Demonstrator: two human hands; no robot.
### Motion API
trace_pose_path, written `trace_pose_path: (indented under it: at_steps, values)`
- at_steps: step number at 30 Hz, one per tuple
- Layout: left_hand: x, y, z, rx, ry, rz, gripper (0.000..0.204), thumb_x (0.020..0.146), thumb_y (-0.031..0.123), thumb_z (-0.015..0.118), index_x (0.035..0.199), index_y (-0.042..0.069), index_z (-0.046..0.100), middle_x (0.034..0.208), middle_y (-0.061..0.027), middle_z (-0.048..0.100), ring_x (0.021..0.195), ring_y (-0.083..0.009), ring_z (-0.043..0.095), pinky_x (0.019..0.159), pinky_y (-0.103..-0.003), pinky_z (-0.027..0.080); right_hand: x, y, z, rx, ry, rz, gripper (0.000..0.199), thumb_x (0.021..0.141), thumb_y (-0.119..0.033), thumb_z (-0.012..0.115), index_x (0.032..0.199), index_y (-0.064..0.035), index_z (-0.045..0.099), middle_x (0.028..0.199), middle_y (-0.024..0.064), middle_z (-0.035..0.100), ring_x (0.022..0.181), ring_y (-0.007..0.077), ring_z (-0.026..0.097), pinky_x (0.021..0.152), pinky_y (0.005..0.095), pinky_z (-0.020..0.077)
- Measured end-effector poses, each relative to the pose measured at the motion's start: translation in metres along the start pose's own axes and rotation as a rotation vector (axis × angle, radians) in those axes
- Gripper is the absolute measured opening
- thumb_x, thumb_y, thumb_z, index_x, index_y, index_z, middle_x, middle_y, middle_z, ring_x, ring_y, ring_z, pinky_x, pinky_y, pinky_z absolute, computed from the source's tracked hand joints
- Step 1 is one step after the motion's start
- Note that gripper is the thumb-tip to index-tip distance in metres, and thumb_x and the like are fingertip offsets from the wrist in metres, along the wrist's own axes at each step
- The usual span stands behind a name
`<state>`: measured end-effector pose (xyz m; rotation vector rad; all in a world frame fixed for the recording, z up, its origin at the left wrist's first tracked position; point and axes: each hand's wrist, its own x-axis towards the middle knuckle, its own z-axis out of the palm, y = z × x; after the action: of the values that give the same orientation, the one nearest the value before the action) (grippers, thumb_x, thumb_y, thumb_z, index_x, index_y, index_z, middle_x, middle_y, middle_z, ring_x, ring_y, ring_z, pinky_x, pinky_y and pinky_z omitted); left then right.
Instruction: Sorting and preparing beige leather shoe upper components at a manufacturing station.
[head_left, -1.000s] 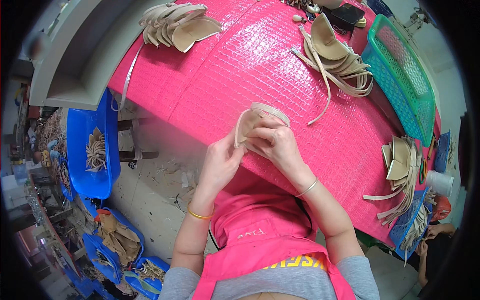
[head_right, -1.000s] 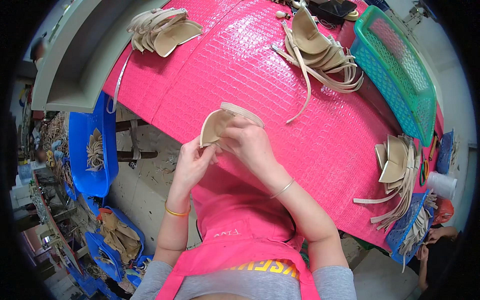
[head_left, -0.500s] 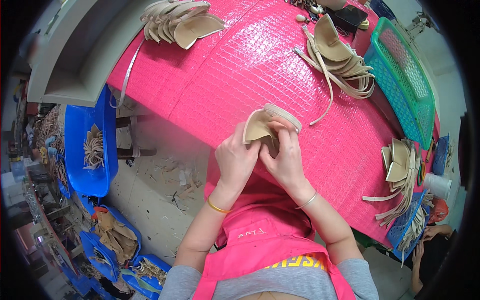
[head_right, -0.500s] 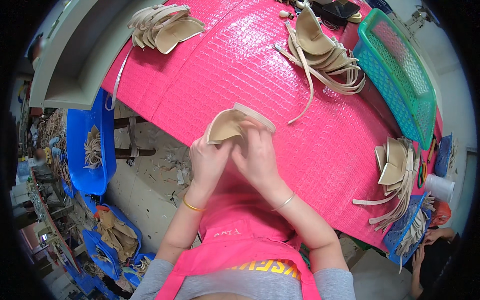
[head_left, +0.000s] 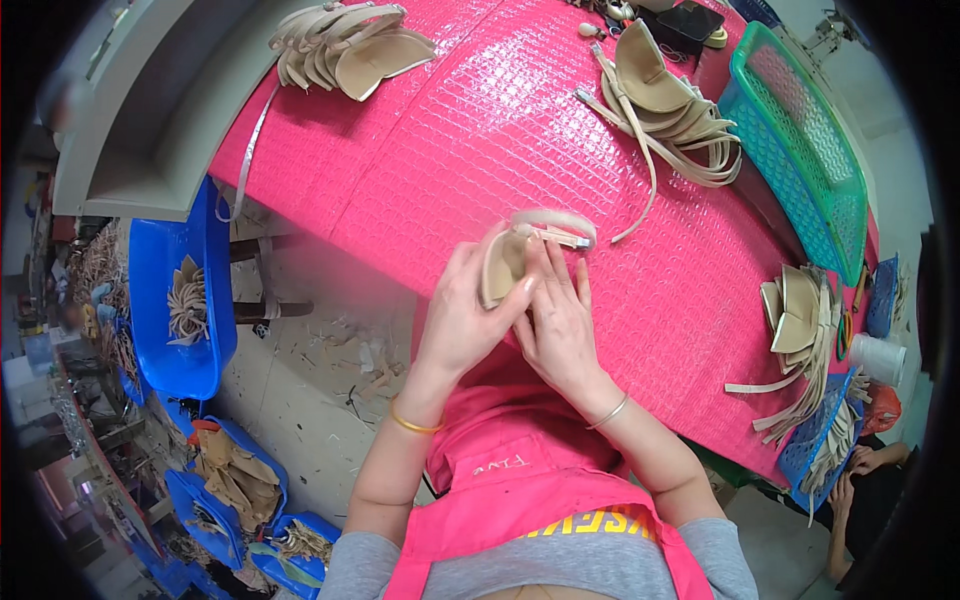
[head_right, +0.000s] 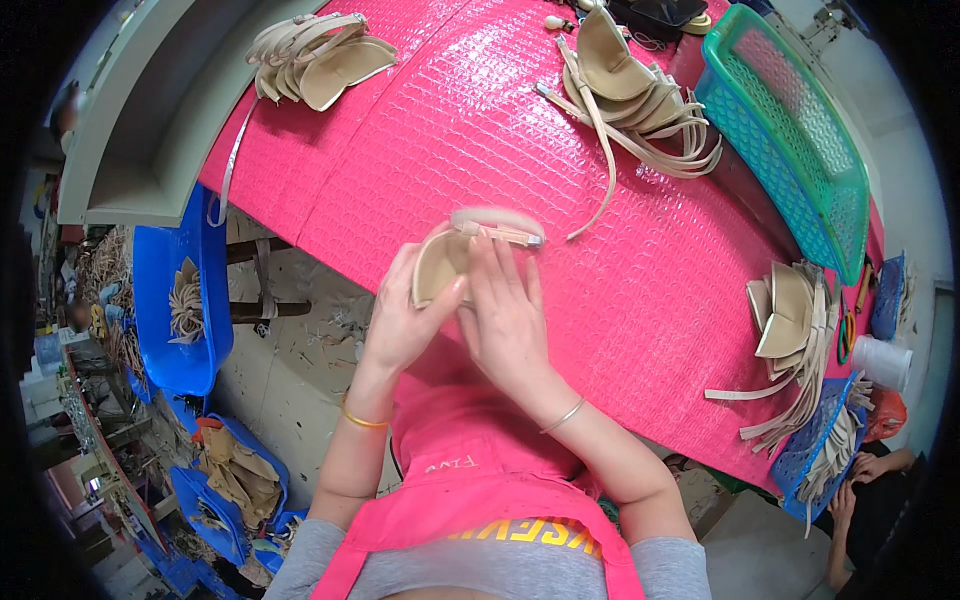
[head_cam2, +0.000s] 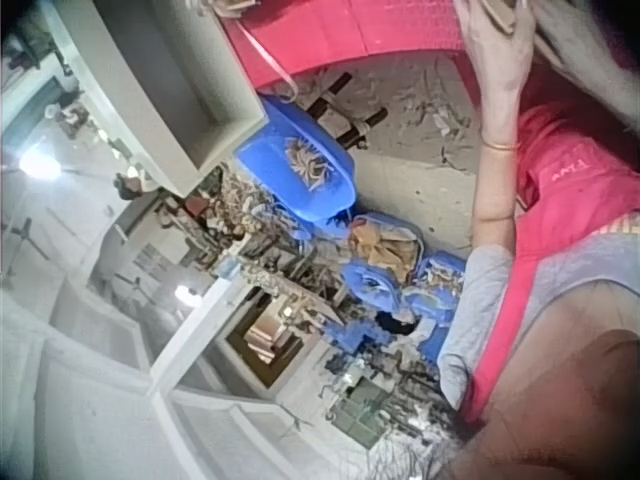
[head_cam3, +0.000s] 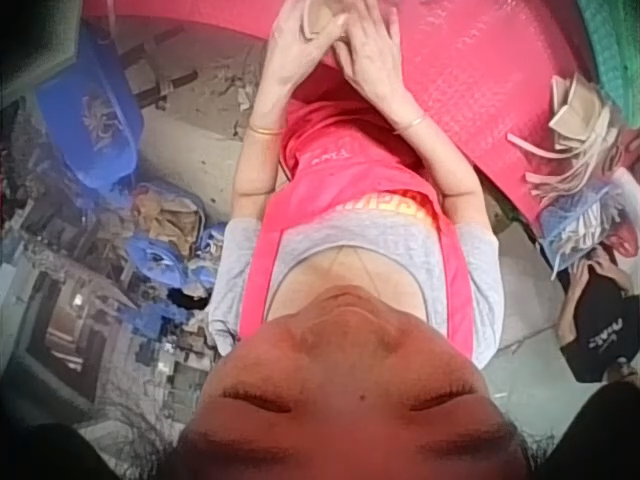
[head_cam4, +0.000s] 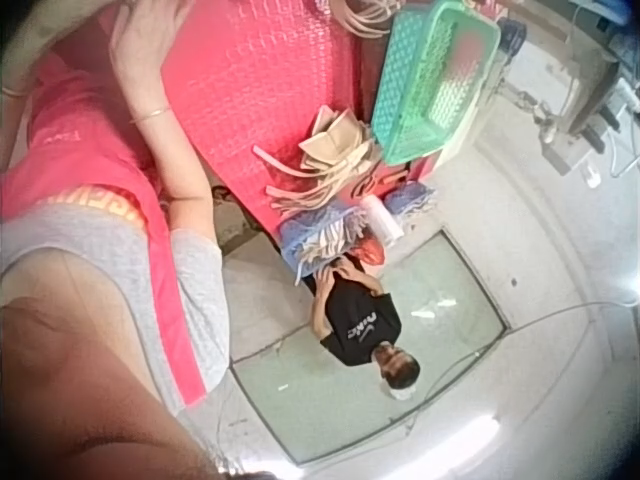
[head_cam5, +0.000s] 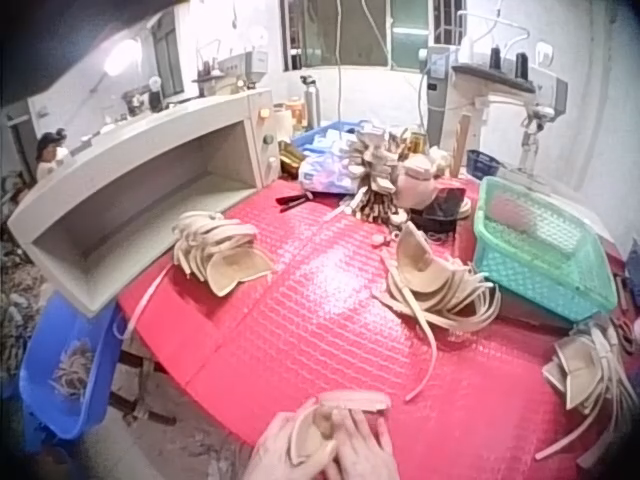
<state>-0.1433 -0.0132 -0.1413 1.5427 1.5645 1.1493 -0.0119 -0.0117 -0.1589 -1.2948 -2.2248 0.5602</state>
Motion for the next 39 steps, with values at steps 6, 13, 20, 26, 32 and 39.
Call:
trace_pose_path:
  at_steps: [6, 13, 20, 26, 32, 39]
  values:
    - [0.002, -0.014, 0.005, 0.066, 0.189, -0.079, 0.019, 0.077, 0.010, 0.055, 0.091, -0.001, 0.059, 0.077, -0.0190, 0.059, 0.071, -0.0336, 0.058, 0.061, -0.036, 0.045, -0.030, -0.008, -0.011, -0.078, -0.250, -0.100, 0.067, 0.072, -0.024, 0.061, 0.127, 0.0014, 0.030, 0.127, 0.0189, 0.036, 0.121, 0.0300, 0.032, 0.098, 0.0436, 0.0259]
    - [0.003, -0.013, -0.007, -0.001, 0.078, -0.034, 0.016, 0.081, 0.007, 0.052, 0.088, -0.005, 0.058, 0.068, -0.0161, 0.059, 0.058, -0.0229, 0.058, 0.054, -0.031, 0.044, 0.000, -0.015, 0.007, -0.094, -0.142, -0.122, 0.068, 0.071, -0.026, 0.062, 0.125, 0.0030, 0.033, 0.127, 0.0187, 0.036, 0.122, 0.0297, 0.031, 0.100, 0.0422, 0.0247]
    - [0.003, -0.019, 0.003, 0.175, 0.217, 0.010, 0.016, 0.078, 0.009, 0.053, 0.090, 0.000, 0.059, 0.071, -0.0197, 0.058, 0.065, -0.0353, 0.057, 0.055, -0.039, 0.044, -0.019, -0.008, 0.000, 0.144, -0.228, -0.202, 0.049, 0.073, -0.020, 0.061, 0.115, 0.0014, 0.046, 0.122, 0.0175, 0.041, 0.119, 0.0316, 0.034, 0.097, 0.0407, 0.0287]
    - [0.005, -0.020, -0.009, 0.235, 0.117, -0.062, 0.019, 0.076, 0.012, 0.054, 0.091, 0.001, 0.059, 0.071, -0.0195, 0.058, 0.065, -0.0360, 0.057, 0.057, -0.041, 0.045, -0.010, -0.014, 0.000, 0.083, -0.087, -0.163, 0.037, 0.076, -0.009, 0.055, 0.112, -0.0012, 0.049, 0.117, 0.0118, 0.048, 0.108, 0.0283, 0.045, 0.092, 0.0417, 0.0344]
    - [0.008, -0.017, 0.004, 0.272, 0.194, -0.081, 0.019, 0.075, 0.016, 0.055, 0.090, 0.003, 0.058, 0.068, -0.0190, 0.058, 0.063, -0.0370, 0.056, 0.054, -0.043, 0.043, 0.016, -0.004, -0.010, -0.089, -0.038, -0.134, 0.040, 0.077, -0.016, 0.055, 0.115, -0.0067, 0.048, 0.115, 0.0054, 0.051, 0.098, 0.0216, 0.048, 0.079, 0.0362, 0.0367]
    - [0.013, -0.028, 0.002, 0.298, 0.267, -0.109, 0.021, 0.076, 0.016, 0.054, 0.094, 0.005, 0.056, 0.066, -0.0186, 0.057, 0.062, -0.0370, 0.056, 0.054, -0.044, 0.042, 0.010, 0.013, -0.019, -0.250, -0.107, 0.026, 0.038, 0.078, -0.021, 0.053, 0.115, -0.0126, 0.050, 0.115, 0.0011, 0.051, 0.098, 0.0196, 0.045, 0.090, 0.0408, 0.0234]
